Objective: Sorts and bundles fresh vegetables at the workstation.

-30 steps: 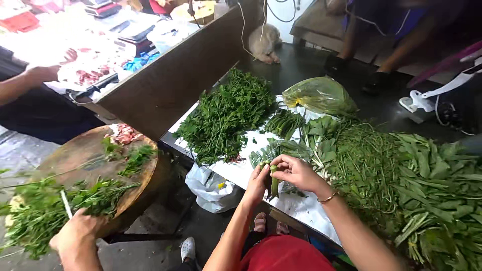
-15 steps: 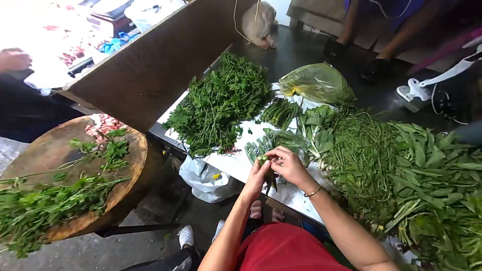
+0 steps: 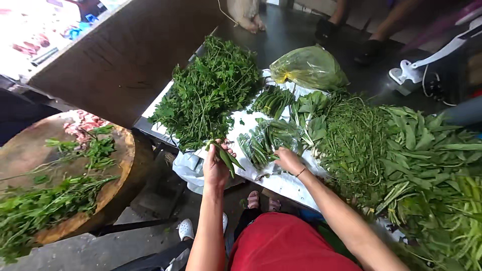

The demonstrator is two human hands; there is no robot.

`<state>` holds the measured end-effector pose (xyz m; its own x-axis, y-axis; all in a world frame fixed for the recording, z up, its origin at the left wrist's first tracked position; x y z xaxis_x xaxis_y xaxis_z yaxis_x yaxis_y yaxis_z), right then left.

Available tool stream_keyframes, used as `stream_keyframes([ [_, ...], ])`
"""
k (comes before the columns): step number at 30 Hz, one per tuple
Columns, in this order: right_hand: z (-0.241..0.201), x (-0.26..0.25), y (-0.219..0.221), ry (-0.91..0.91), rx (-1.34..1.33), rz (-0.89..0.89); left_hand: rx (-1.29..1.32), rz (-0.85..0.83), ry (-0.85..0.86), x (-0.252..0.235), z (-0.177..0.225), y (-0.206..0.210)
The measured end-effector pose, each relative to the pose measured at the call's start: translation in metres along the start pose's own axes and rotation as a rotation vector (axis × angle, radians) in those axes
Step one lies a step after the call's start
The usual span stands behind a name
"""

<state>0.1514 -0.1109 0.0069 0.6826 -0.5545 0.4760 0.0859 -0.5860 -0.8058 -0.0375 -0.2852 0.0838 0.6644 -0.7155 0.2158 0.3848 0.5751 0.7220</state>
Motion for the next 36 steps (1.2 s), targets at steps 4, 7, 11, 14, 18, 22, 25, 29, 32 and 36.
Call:
stream_keyframes([
  [4,-0.002,0.027,-0.024,0.032,-0.091,0.106,-0.017,0.032,-0.078,0.008,-0.018,0.003],
  [7,-0.02,0.065,-0.057,-0.055,-0.429,0.291,-0.037,-0.044,-0.124,0.013,-0.035,0.009],
  [11,-0.058,0.092,-0.067,-0.281,-0.884,0.437,-0.144,-0.182,-0.124,0.021,-0.053,0.03],
  [14,-0.066,0.09,-0.057,-0.311,-0.925,0.505,-0.22,-0.217,-0.098,0.027,-0.06,0.046],
  [18,-0.062,0.089,-0.049,-0.28,-0.923,0.51,-0.286,-0.257,-0.032,0.028,-0.068,0.053],
  [22,-0.059,0.091,-0.045,-0.27,-0.912,0.497,-0.34,-0.245,0.001,0.031,-0.074,0.055],
  [25,-0.054,0.089,-0.036,-0.253,-0.892,0.483,-0.389,-0.263,0.034,0.033,-0.077,0.054],
  [29,-0.052,0.089,-0.027,-0.258,-0.861,0.52,-0.503,-0.337,0.091,0.033,-0.08,0.053],
  [32,-0.05,0.089,-0.026,-0.275,-0.858,0.576,-0.531,-0.354,0.083,0.032,-0.08,0.054],
  [36,-0.05,0.088,-0.027,-0.279,-0.871,0.615,-0.541,-0.362,0.095,0.03,-0.082,0.056],
])
Point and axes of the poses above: each hand's wrist, its own x-axis away from the middle knuckle, its own y-axis out of the palm, z = x × y, the point moved 3 cm from there along -x, towards the middle knuckle, and after that the axes turned 6 degrees about x, right-handed, at the moved point
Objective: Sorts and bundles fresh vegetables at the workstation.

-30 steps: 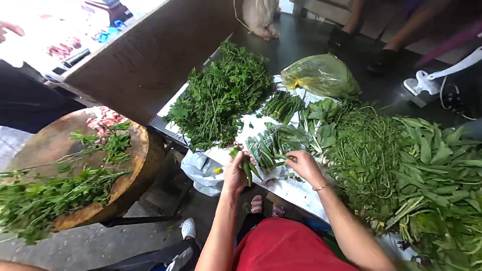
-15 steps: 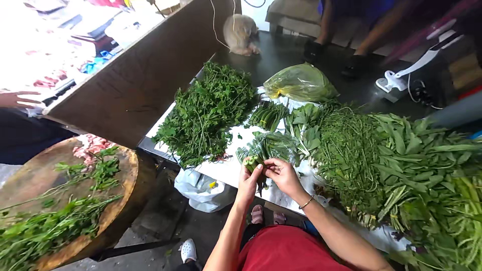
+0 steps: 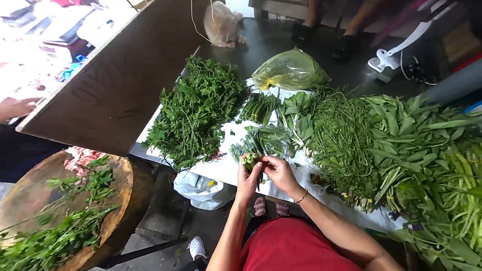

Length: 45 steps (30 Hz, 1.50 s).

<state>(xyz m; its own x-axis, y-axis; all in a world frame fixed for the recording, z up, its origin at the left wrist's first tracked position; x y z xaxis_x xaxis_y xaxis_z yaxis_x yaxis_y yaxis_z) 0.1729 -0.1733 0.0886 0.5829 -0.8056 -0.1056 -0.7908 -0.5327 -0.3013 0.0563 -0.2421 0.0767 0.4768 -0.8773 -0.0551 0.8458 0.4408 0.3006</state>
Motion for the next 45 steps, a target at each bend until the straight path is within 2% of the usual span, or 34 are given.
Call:
stream_keyframes([
  [5,-0.005,0.008,0.0,-0.17,0.245,0.072,-0.095,-0.06,0.023,0.0,-0.002,0.001],
  [9,0.009,0.01,-0.013,-0.217,0.306,0.02,-0.214,-0.079,0.022,-0.002,-0.006,0.0],
  [12,0.039,0.025,-0.059,0.038,0.499,-0.041,-0.208,-0.078,-0.024,0.0,-0.014,-0.001],
  [15,0.073,0.05,-0.103,0.521,0.883,-0.28,-0.206,-0.079,-0.051,0.002,-0.015,-0.001],
  [16,0.085,0.06,-0.11,0.623,0.949,-0.337,-0.205,-0.083,-0.059,0.002,-0.016,-0.001],
  [18,0.111,0.076,-0.112,0.646,0.973,-0.315,-0.19,-0.105,-0.062,-0.001,-0.018,0.001],
  [22,0.143,0.087,-0.105,0.517,0.966,-0.17,-0.208,-0.155,-0.053,-0.007,-0.019,0.012],
  [26,0.141,0.092,-0.106,0.517,0.953,-0.124,-0.194,-0.201,-0.068,-0.009,-0.018,0.019],
  [29,0.12,0.094,-0.11,0.521,0.937,-0.101,-0.175,-0.214,-0.065,-0.008,-0.017,0.018],
  [35,0.07,0.099,-0.133,0.363,0.735,0.164,-0.241,-0.251,-0.022,-0.012,-0.011,0.016],
  [41,0.061,0.09,-0.148,0.314,0.191,0.45,-0.35,-0.386,-0.005,-0.02,-0.005,0.031],
  [45,0.045,0.072,-0.14,0.282,-0.324,0.467,-0.458,-0.493,0.0,-0.024,-0.004,0.04],
])
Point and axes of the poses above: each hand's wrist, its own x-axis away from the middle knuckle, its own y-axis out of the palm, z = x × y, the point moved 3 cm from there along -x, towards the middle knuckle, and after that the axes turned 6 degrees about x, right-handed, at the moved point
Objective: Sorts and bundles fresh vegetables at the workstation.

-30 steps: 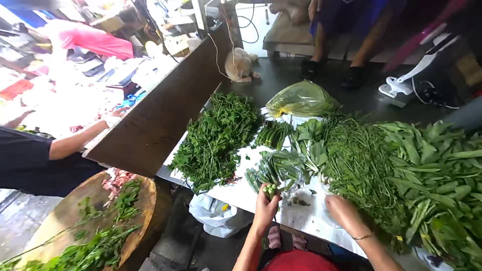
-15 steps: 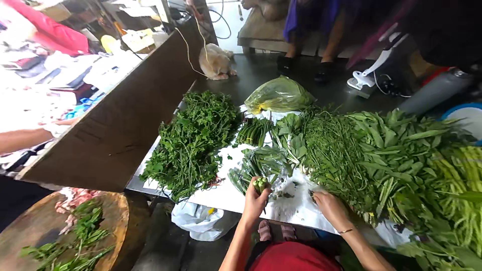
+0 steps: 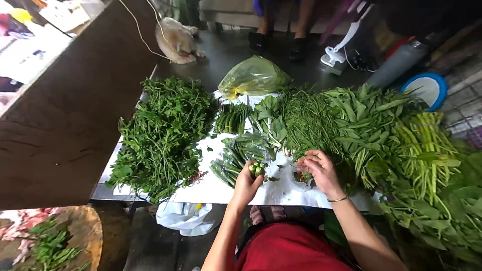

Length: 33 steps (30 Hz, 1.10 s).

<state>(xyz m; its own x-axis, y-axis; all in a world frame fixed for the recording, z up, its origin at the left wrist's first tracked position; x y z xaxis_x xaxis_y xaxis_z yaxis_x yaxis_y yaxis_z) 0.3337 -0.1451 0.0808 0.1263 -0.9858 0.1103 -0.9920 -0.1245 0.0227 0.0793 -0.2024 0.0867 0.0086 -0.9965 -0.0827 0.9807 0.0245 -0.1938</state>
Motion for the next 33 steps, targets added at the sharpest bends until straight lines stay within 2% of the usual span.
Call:
stream_keyframes([
  [2,-0.01,-0.004,0.015,0.013,-0.12,-0.099,-0.105,-0.039,-0.004,-0.002,0.005,0.0],
  [5,-0.031,-0.009,0.038,-0.129,-0.016,-0.267,-0.273,-0.093,0.027,-0.005,0.015,0.0],
  [7,-0.049,-0.01,0.055,-0.243,0.166,-0.399,-0.396,-0.125,0.059,-0.006,0.023,0.0],
  [9,-0.068,-0.011,0.074,-0.35,0.464,-0.524,-0.479,-0.153,0.061,-0.007,0.033,-0.001],
  [12,-0.08,-0.012,0.104,-0.424,0.79,-0.613,-0.51,-0.145,0.042,-0.006,0.041,-0.002],
  [19,-0.062,-0.028,0.123,-0.264,0.848,-0.753,-0.431,0.08,0.047,0.001,0.036,-0.018],
  [21,-0.06,-0.025,0.118,-0.28,0.887,-0.772,-0.395,0.144,0.032,0.003,0.033,-0.026],
  [23,-0.062,-0.012,0.112,-0.415,0.908,-0.798,-0.338,0.189,0.039,0.003,0.033,-0.036],
  [26,-0.068,0.021,0.109,-0.798,0.682,-0.876,-0.105,0.207,0.043,0.0,0.026,-0.049],
  [28,-0.073,0.041,0.113,-0.868,0.348,-0.961,0.109,0.237,0.14,0.001,0.026,-0.051],
  [29,-0.076,0.048,0.114,-0.803,0.148,-0.996,0.172,0.262,0.188,0.005,0.04,-0.052],
  [30,-0.076,0.052,0.116,-0.684,-0.057,-1.002,0.195,0.289,0.161,0.014,0.074,-0.056],
  [31,-0.075,0.054,0.118,-0.524,-0.267,-0.954,0.217,0.311,-0.092,0.027,0.13,-0.062],
  [32,-0.072,0.053,0.122,-0.351,-0.477,-0.86,0.209,0.319,-0.196,0.037,0.162,-0.073],
  [33,-0.07,0.05,0.125,-0.212,-0.629,-0.738,0.216,0.285,-0.101,0.045,0.162,-0.082],
])
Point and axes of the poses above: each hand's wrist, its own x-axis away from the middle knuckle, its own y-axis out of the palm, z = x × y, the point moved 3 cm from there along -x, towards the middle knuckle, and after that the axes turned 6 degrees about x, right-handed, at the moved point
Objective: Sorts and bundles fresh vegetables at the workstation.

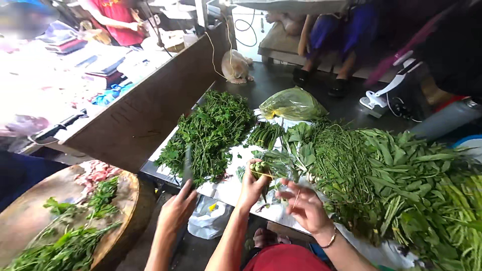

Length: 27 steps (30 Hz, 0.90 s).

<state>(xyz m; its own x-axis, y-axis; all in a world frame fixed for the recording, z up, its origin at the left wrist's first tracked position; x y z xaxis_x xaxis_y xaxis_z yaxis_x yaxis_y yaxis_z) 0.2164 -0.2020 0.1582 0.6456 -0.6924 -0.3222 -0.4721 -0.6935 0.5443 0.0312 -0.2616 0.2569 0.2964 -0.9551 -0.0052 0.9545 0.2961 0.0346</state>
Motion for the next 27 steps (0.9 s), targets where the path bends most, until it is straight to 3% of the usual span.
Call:
stream_keyframes([
  [2,0.01,-0.009,-0.01,0.014,-0.187,0.231,0.072,0.054,0.192,-0.01,-0.037,0.018],
  [5,0.02,-0.021,-0.027,0.028,-0.142,0.263,-0.11,-0.012,0.343,-0.032,-0.1,0.03],
  [8,0.015,-0.033,-0.04,0.026,0.328,0.194,-0.573,-0.063,0.258,-0.028,-0.096,0.033],
  [10,0.004,-0.039,-0.038,0.023,0.649,0.123,-0.748,-0.126,0.187,-0.028,-0.097,0.036],
  [15,-0.008,-0.047,-0.024,-0.088,1.276,-0.04,-0.804,-0.163,0.252,-0.03,-0.114,0.037],
  [17,-0.007,-0.05,-0.023,-0.053,1.334,-0.079,-0.798,-0.154,0.306,-0.03,-0.123,0.037],
  [22,0.001,-0.055,-0.027,0.09,1.357,-0.124,-0.722,-0.227,0.194,-0.034,-0.138,0.036],
  [25,-0.001,-0.061,-0.03,0.13,1.361,-0.047,-0.766,-0.1,0.273,-0.033,-0.136,0.036],
  [27,-0.006,-0.066,-0.03,0.168,1.354,-0.046,-0.793,-0.083,0.228,-0.031,-0.13,0.036],
])
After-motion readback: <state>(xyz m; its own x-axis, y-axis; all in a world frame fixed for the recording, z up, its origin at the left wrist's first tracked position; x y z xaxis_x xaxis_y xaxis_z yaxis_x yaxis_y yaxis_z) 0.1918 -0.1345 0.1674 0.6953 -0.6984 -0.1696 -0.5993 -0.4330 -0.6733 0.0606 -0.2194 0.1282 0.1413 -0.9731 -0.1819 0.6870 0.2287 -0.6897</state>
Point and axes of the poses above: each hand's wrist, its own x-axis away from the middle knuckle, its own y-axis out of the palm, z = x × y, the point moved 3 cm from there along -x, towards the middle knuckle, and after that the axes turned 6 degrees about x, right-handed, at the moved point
